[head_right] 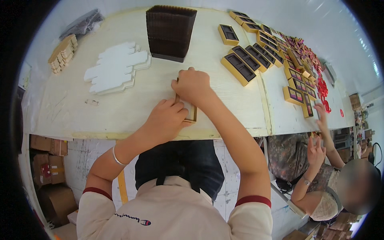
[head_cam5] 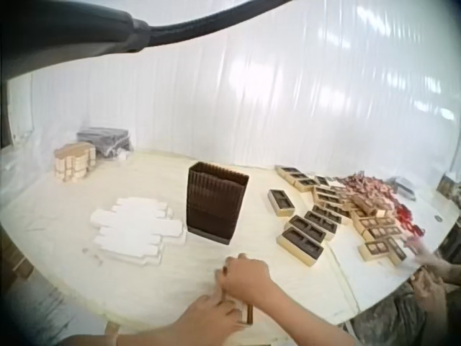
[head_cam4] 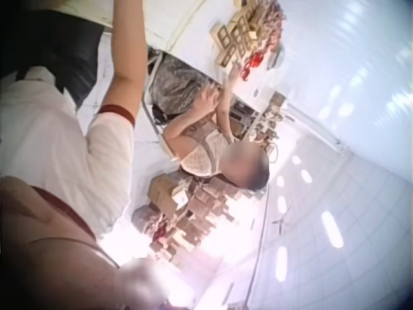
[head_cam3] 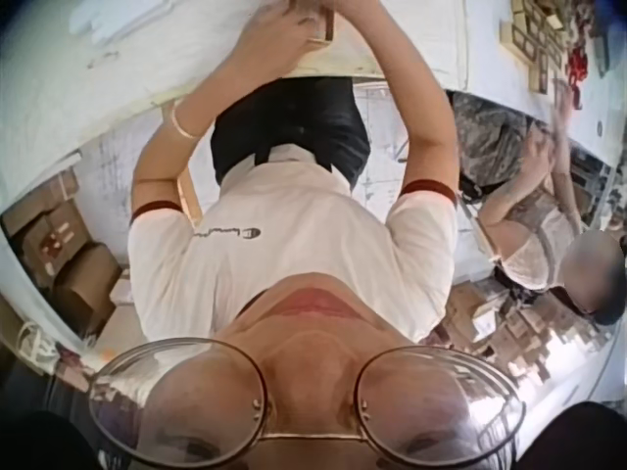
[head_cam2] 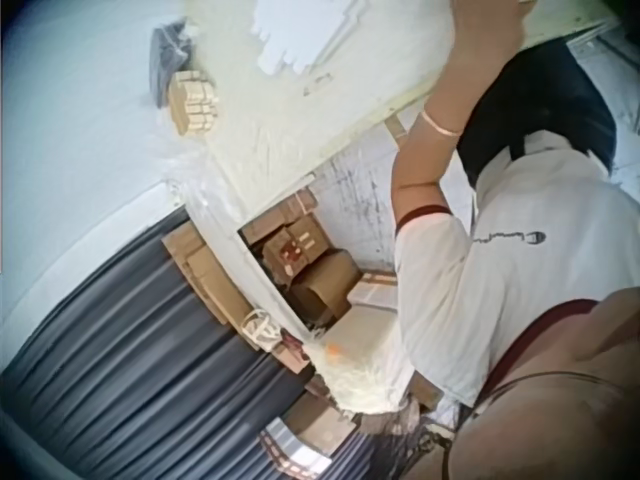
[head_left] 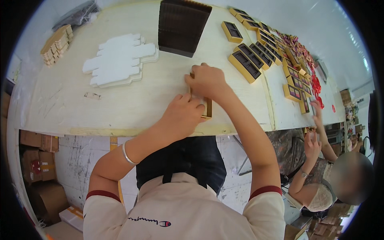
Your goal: The person assembles small rectangular boxes by folding flat cardboard pieces into shape and inserting them into black plastic trays. The person repeatedly picks up a flat piece, folds it into a box, and places it into a tray, then sets the completed unit aside.
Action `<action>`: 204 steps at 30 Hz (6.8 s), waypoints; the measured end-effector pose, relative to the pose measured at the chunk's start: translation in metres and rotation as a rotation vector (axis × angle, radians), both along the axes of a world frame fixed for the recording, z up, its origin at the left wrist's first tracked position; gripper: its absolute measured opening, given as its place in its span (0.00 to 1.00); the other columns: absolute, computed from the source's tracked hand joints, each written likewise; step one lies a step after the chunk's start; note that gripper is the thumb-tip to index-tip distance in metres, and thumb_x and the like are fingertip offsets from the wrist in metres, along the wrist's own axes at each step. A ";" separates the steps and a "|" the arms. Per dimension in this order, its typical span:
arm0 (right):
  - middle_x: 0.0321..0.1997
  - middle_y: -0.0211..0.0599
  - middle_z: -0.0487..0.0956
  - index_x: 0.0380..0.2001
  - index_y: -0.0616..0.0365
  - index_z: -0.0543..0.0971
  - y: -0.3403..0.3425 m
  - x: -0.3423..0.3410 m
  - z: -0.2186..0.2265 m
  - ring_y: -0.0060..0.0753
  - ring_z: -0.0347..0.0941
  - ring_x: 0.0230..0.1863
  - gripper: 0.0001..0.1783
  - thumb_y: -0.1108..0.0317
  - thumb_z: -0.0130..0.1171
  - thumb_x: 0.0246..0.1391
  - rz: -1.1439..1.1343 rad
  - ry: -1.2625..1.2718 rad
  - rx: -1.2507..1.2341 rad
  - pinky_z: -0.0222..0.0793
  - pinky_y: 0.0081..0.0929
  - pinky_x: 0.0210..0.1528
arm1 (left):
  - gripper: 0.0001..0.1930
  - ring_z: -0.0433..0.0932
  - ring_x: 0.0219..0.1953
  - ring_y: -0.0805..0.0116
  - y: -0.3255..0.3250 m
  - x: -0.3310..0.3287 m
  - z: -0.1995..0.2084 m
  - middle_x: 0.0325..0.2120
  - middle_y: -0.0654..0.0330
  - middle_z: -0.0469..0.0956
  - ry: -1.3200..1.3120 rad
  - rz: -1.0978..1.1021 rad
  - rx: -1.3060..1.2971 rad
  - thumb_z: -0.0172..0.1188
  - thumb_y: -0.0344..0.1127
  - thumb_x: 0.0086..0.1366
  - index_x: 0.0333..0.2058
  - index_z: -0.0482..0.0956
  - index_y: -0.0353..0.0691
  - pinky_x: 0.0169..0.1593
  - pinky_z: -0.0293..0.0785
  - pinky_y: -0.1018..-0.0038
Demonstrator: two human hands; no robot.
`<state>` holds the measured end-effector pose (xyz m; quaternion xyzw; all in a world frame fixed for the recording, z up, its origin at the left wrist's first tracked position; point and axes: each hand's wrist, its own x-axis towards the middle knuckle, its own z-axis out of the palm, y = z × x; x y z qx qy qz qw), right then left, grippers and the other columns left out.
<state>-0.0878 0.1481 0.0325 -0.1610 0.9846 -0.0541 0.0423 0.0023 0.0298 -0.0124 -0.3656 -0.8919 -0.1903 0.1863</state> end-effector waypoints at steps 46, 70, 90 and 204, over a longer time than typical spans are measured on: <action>0.29 0.35 0.80 0.24 0.59 0.81 0.011 -0.103 0.111 0.39 0.72 0.37 0.05 0.70 0.65 0.47 0.304 0.585 -0.112 0.69 0.35 0.42 | 0.32 0.68 0.52 0.53 -0.051 -0.057 0.009 0.48 0.54 0.68 -0.316 -0.104 0.171 0.70 0.42 0.50 0.52 0.68 0.42 0.59 0.61 0.52; 0.20 0.31 0.72 0.26 0.61 0.71 0.025 -0.054 0.134 0.26 0.68 0.20 0.22 0.50 0.56 0.60 0.111 0.736 -0.937 0.64 0.26 0.24 | 0.37 0.73 0.47 0.53 -0.064 -0.069 0.007 0.45 0.53 0.71 -0.402 0.029 0.206 0.72 0.47 0.47 0.53 0.68 0.36 0.50 0.70 0.65; 0.36 0.40 0.73 0.49 0.61 0.72 0.069 0.025 0.008 0.26 0.69 0.32 0.24 0.53 0.59 0.58 0.139 -0.055 -0.664 0.68 0.23 0.34 | 0.39 0.76 0.43 0.55 -0.051 -0.063 0.004 0.43 0.57 0.70 -0.426 0.039 0.245 0.74 0.48 0.45 0.54 0.69 0.41 0.46 0.74 0.65; 0.47 0.43 0.76 0.42 0.59 0.78 0.055 0.142 -0.057 0.43 0.73 0.49 0.20 0.65 0.66 0.44 0.610 0.649 -0.345 0.70 0.38 0.52 | 0.11 0.73 0.29 0.58 -0.058 0.019 0.028 0.26 0.61 0.74 -0.838 0.124 0.146 0.64 0.36 0.57 0.36 0.76 0.42 0.34 0.70 0.68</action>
